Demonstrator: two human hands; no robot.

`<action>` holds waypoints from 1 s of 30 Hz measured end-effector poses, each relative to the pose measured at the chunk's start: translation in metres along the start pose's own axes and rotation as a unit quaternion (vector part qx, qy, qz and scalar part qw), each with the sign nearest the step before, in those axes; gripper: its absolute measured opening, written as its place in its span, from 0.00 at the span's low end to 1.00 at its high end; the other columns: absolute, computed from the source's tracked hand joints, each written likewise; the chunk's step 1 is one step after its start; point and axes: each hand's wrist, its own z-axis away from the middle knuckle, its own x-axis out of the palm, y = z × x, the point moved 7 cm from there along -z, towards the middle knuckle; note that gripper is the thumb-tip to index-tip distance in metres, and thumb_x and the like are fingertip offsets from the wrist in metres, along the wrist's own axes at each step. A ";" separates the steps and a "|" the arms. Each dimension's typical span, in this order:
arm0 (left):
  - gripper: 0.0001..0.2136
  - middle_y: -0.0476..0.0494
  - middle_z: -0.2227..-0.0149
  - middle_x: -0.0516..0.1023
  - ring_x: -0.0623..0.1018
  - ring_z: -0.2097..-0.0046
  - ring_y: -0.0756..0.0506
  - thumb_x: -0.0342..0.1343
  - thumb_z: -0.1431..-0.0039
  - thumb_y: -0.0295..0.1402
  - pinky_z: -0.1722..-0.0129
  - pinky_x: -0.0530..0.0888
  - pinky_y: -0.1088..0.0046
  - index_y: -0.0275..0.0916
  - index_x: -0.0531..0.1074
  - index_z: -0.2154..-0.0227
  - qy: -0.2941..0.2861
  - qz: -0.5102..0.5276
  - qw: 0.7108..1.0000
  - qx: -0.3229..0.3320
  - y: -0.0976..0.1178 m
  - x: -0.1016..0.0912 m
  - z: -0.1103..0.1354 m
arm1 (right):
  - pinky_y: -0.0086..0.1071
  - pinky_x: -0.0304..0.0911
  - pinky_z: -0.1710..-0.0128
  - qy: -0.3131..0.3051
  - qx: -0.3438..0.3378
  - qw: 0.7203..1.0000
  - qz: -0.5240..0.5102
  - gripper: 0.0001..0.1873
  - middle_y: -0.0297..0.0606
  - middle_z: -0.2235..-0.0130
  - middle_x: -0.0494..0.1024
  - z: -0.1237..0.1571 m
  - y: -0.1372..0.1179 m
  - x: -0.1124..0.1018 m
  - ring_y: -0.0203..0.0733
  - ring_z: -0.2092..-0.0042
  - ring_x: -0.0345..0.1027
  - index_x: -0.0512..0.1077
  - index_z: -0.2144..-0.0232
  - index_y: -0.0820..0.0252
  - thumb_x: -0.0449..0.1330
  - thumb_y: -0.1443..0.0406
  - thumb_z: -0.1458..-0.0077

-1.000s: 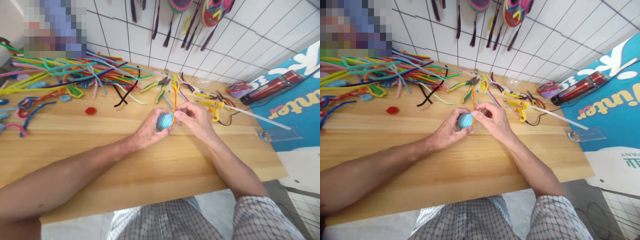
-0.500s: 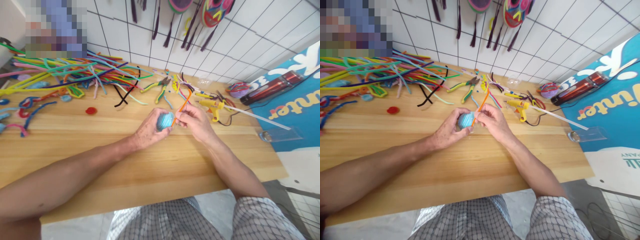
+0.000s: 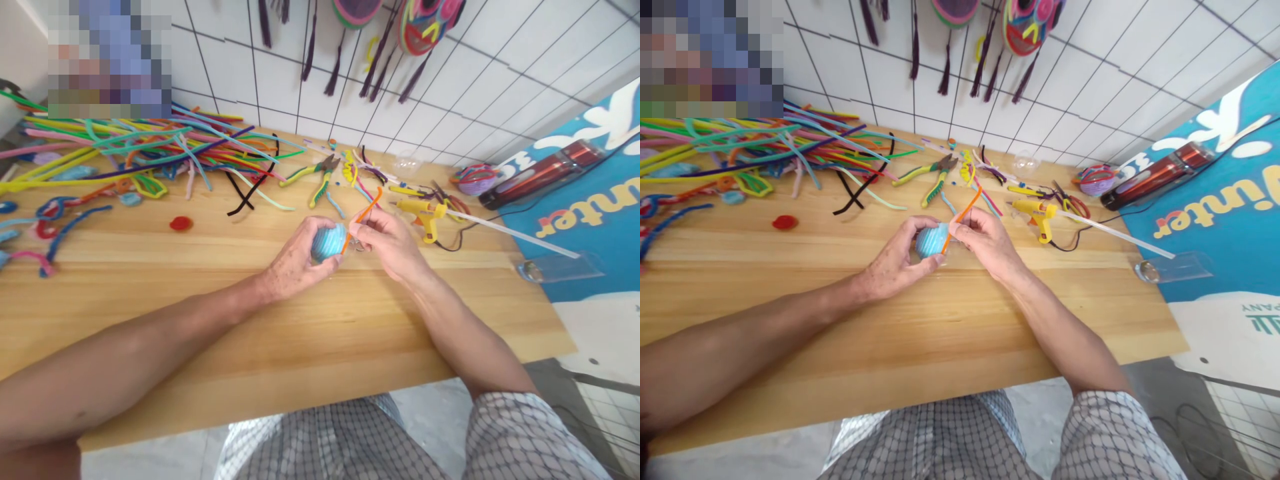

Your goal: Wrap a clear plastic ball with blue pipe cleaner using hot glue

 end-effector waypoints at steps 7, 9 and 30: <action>0.24 0.36 0.43 0.73 0.77 0.43 0.39 0.62 0.35 0.37 0.43 0.77 0.56 0.43 0.61 0.40 -0.008 0.006 1.000 0.010 0.001 0.000 0.000 | 0.34 0.61 0.64 -0.004 -0.006 1.000 0.007 0.19 0.30 0.70 0.73 -0.004 0.009 0.001 0.37 0.67 0.63 0.74 0.70 0.56 0.74 0.50 0.50; 0.24 0.36 0.42 0.73 0.76 0.42 0.39 0.62 0.35 0.37 0.42 0.77 0.56 0.43 0.61 0.40 -0.012 0.013 1.000 0.014 0.001 0.000 0.000 | 0.35 0.63 0.62 -0.002 -0.006 1.000 0.013 0.19 0.31 0.69 0.73 -0.004 0.010 0.001 0.38 0.66 0.65 0.75 0.69 0.55 0.74 0.50 0.50; 0.26 0.34 0.40 0.76 0.78 0.41 0.37 0.61 0.33 0.47 0.39 0.76 0.54 0.40 0.66 0.39 -0.049 0.054 0.994 -0.081 -0.009 0.002 -0.004 | 0.36 0.68 0.54 -0.003 -0.028 0.999 0.019 0.17 0.34 0.58 0.80 -0.005 0.025 0.002 0.41 0.57 0.72 0.76 0.65 0.54 0.72 0.50 0.47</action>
